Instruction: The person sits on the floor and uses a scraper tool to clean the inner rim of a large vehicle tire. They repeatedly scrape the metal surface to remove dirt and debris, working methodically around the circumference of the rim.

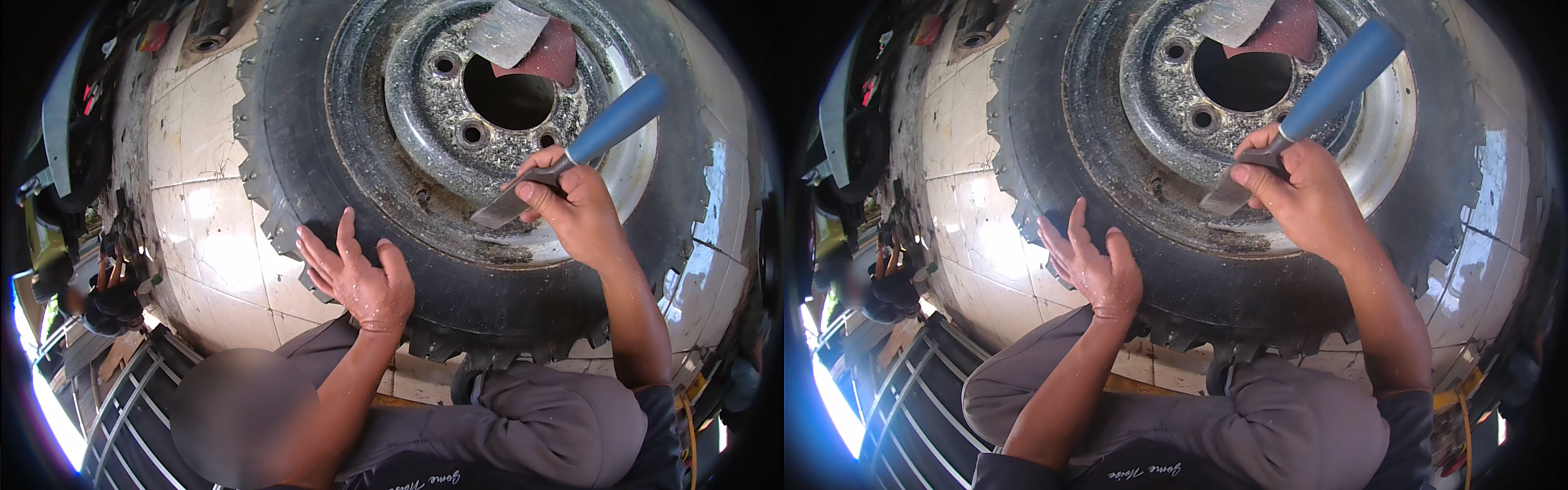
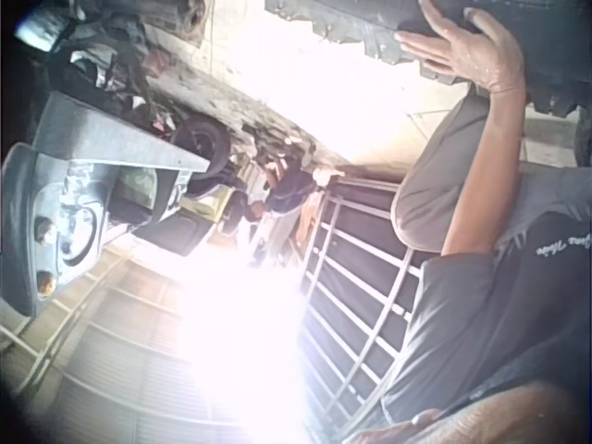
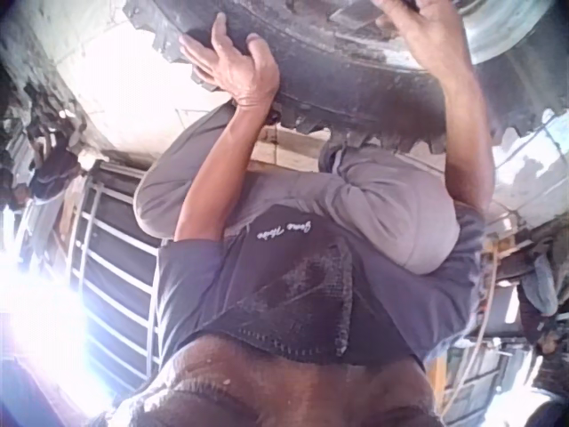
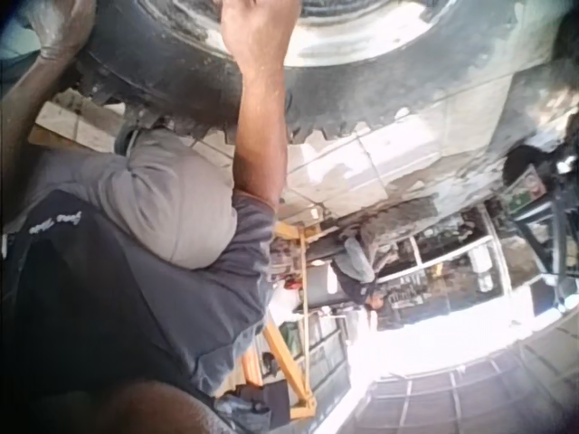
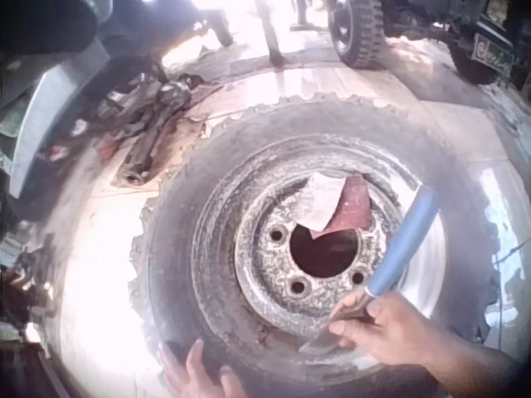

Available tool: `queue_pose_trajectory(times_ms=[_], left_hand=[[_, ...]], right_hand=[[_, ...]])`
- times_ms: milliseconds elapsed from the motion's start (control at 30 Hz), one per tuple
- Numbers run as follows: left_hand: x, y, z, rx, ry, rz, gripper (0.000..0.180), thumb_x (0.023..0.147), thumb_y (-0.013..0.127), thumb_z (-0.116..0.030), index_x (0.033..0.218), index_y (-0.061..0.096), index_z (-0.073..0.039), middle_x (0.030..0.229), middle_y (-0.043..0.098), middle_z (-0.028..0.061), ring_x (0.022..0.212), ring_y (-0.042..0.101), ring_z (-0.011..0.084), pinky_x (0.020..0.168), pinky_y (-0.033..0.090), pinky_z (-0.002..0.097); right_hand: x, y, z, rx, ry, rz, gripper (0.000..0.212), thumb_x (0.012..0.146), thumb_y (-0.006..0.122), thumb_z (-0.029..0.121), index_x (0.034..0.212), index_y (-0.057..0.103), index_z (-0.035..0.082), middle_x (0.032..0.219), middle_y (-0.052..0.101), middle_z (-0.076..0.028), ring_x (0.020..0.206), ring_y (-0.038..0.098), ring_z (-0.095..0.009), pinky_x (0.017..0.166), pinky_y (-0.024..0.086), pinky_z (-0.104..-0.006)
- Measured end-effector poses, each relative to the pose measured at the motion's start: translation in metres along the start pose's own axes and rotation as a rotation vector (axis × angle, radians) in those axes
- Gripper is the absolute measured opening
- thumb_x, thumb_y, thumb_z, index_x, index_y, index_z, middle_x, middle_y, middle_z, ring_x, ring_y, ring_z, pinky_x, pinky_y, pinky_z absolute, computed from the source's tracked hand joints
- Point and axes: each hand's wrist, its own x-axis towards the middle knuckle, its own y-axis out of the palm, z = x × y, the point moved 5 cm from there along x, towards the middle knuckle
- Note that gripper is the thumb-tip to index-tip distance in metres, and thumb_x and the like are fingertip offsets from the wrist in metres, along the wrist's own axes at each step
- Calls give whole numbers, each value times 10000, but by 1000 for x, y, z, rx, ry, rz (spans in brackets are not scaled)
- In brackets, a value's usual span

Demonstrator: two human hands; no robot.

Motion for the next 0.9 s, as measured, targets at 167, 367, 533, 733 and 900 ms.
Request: queue_pose_trajectory(times_ms=[167, 367, 533, 733, 900], left_hand=[[-1, 2, 0, -13, 21, 2, 589, 803, 595, -191, 1381, 525, -107, 1567, 145, 323, 1463, 115, 505, 1126, 62, 649], [0, 0, 0, -24, 15, -1, 580, 805, 593, -177, 1378, 528, -106, 1564, 150, 326, 1466, 108, 500, 1129, 63, 644], [1, -1, -5, 38, 15, 4, 566, 831, 571, -169, 1390, 507, -102, 1557, 167, 333, 1457, 152, 478, 1148, 87, 590], [2, 1, -4, -9, 31, 0, 582, 816, 585, -181, 1389, 516, -106, 1567, 142, 326, 1466, 107, 497, 1133, 62, 641], [2, 0, -4, -25, 34, -2, 581, 817, 586, -182, 1389, 513, -104, 1570, 137, 320, 1464, 105, 502, 1131, 65, 643]], right_hand=[[2, 10, -15, 57, 114, 28, 186, 939, 666, 144, 1040, 586, 10, 853, 641, -50, 689, 621, -105, 644, 531, -261], [-4, 13, -13, 151, 19, -42, 164, 942, 658, 126, 1027, 587, 4, 840, 655, -48, 689, 637, -114, 637, 527, -263], [-2, 17, -19, 60, 19, -18, 162, 945, 653, 127, 1025, 591, 1, 847, 663, -58, 691, 642, -105, 637, 530, -257], [-2, 14, -20, -1, -31, -15, 170, 952, 650, 154, 1016, 586, 11, 841, 637, -42, 691, 623, -92, 627, 533, -247], [-3, 8, -6, 116, -9, -51, 193, 948, 657, 163, 1024, 573, 6, 846, 637, -55, 678, 630, -117, 627, 534, -270]])
